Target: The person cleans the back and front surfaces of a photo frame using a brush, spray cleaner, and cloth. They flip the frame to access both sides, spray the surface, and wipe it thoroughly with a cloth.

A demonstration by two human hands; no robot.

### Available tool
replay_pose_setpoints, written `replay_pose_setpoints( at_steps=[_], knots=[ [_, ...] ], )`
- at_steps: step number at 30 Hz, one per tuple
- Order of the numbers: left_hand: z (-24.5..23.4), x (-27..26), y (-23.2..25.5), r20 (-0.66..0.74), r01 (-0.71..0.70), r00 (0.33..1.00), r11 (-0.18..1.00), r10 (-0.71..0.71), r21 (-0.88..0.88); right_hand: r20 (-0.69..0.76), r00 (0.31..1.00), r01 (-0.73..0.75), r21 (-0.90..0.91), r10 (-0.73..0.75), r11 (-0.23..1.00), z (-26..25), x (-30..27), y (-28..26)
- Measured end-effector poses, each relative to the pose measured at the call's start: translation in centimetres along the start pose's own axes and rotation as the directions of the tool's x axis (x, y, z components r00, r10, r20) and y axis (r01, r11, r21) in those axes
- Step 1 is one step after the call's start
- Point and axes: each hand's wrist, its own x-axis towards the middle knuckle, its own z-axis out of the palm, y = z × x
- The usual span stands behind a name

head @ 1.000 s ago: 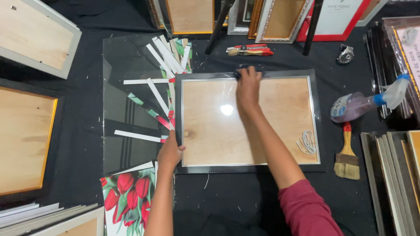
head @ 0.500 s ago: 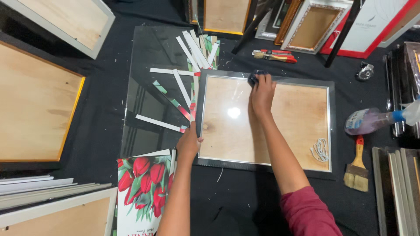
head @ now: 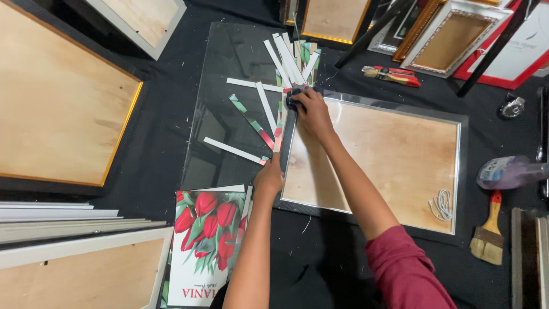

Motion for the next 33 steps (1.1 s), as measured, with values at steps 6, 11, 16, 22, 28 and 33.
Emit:
replay_pose_setpoints(
  at_steps=[6,11,16,22,28,33],
  knots=[
    [-1.7,-1.5,-0.7,-0.003,-0.004,1.0,0.946,0.003,-0.324,0.205,0.961,0.183,0.044,-0.188,0.982,-2.2,-5.5,-2.2],
    [-1.4,-0.6,-0.7,-0.023,0.046,0.998,0.93,-0.058,-0.363,0.322,0.907,0.246,0.114,-0.271,0.962,-3.5,-12.6,-5.1],
    [0.3,1.6,-1.9,-0.092,-0.011,0.996,0.953,-0.018,-0.302,0.421,0.857,0.246,0.174,-0.298,0.954,-4.6,-20.3,-7.5],
    [1.1,1.4,-1.3,-0.088,-0.045,0.996,0.989,0.032,-0.142,0.518,0.784,0.277,0.2,-0.342,0.94,-11.1,-25.8,-7.6],
    [4.9,8.0,-3.4,-0.176,-0.073,0.983,0.995,0.06,-0.068,0.596,0.792,0.152,0.019,-0.133,0.988,-20.2,-31.2,-0.4],
    [4.1,5.2,-1.4,-0.3,-0.077,0.952,0.996,0.061,-0.041,0.164,0.73,-0.515,-0.506,0.664,0.692,-27.8,-38.6,19.6]
  ],
)
